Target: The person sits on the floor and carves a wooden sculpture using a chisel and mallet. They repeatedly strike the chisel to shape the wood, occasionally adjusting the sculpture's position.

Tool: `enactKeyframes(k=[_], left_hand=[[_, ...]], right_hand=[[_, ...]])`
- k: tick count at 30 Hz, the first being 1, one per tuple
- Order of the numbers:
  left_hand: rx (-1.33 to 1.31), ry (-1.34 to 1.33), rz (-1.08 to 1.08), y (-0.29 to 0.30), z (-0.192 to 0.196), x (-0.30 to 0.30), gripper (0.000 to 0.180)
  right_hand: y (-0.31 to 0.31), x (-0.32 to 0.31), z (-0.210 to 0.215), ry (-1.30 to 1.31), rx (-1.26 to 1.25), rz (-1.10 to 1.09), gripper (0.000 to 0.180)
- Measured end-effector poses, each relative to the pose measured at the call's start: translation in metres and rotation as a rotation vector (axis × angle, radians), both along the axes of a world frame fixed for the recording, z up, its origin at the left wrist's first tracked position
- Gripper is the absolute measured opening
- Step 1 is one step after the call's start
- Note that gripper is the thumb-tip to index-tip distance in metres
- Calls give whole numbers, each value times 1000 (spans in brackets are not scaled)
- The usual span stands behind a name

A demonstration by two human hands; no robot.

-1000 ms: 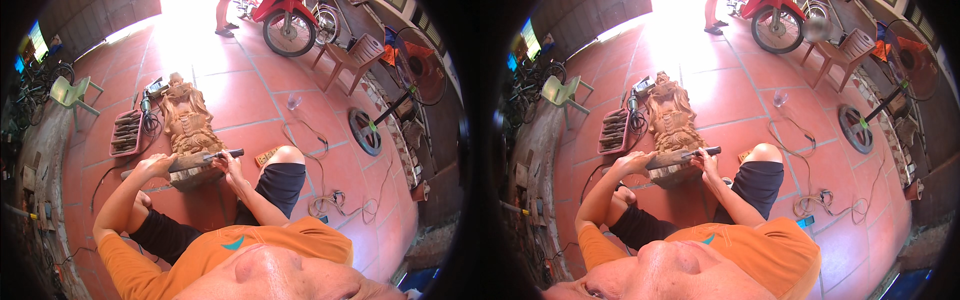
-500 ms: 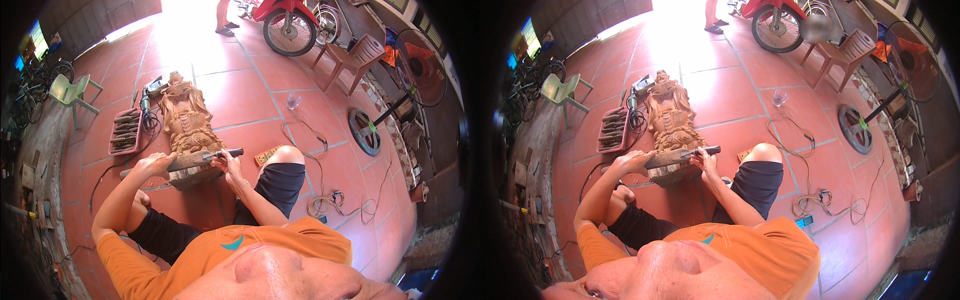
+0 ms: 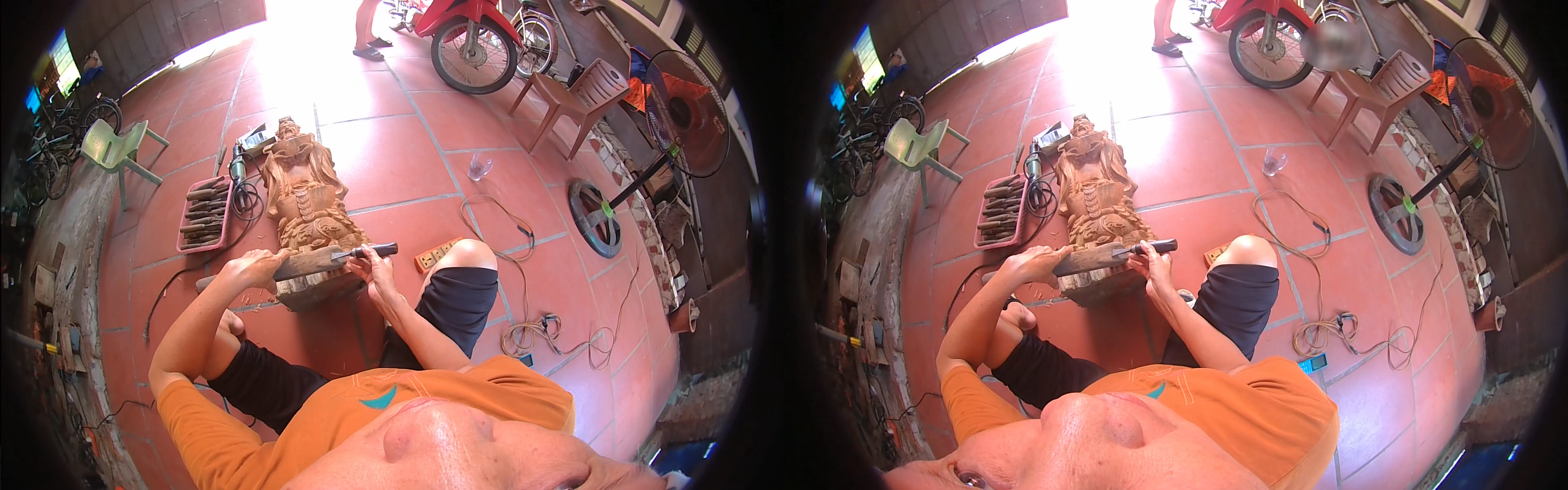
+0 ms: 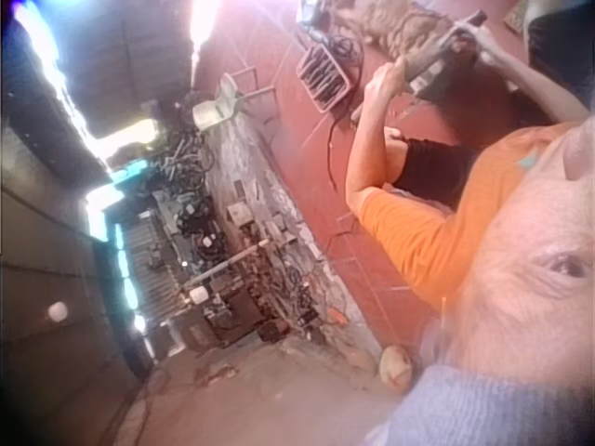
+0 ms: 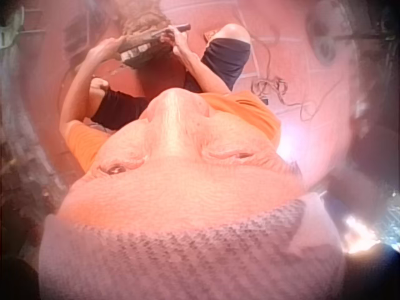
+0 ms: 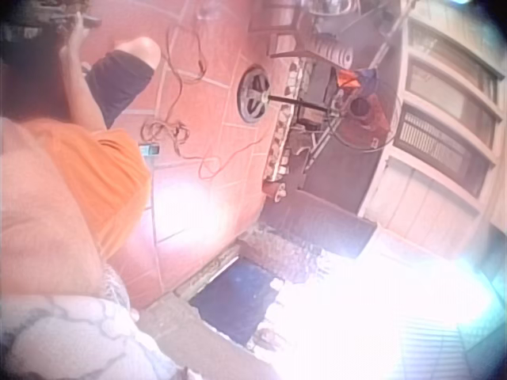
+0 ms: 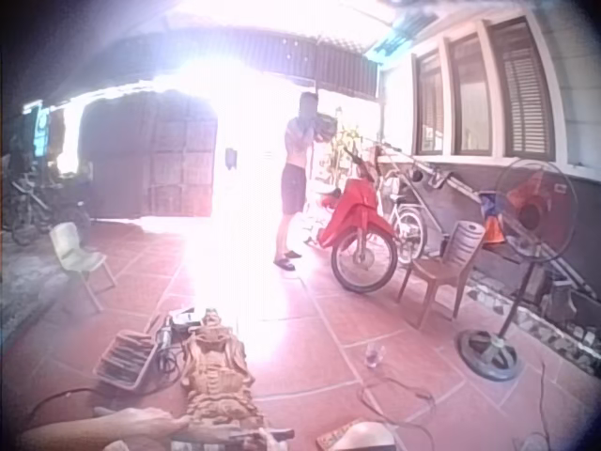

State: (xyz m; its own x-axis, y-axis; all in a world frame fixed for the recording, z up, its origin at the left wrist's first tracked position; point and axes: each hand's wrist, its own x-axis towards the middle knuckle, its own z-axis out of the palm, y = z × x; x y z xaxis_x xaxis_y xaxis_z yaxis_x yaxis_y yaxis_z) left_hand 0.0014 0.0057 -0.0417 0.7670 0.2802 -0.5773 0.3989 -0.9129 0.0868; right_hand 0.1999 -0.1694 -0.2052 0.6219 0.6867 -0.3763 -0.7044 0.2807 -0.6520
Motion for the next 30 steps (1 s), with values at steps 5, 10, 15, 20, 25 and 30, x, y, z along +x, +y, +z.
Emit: enactKeyframes(k=[5,10,15,20,25,30], left_hand=[[7,2,2,0,0,-1,96],[1,19,16,-2,3,0,97],[3,23,20,-2,1,0,96],[-5,16,30,-2,0,-1,96],[-11,19,38,-4,3,-1,98],[-17,24,44,-4,3,-1,98]], right_hand=[[0,-1,1,-1,-2,2,20],[0,-1,2,1,0,-1,19],[0,0,-1,6,5,0,19],[0,0,-1,10,12,-8,20],[1,-3,2,19,23,-27,22],[2,-2,1,26,32,-23,22]])
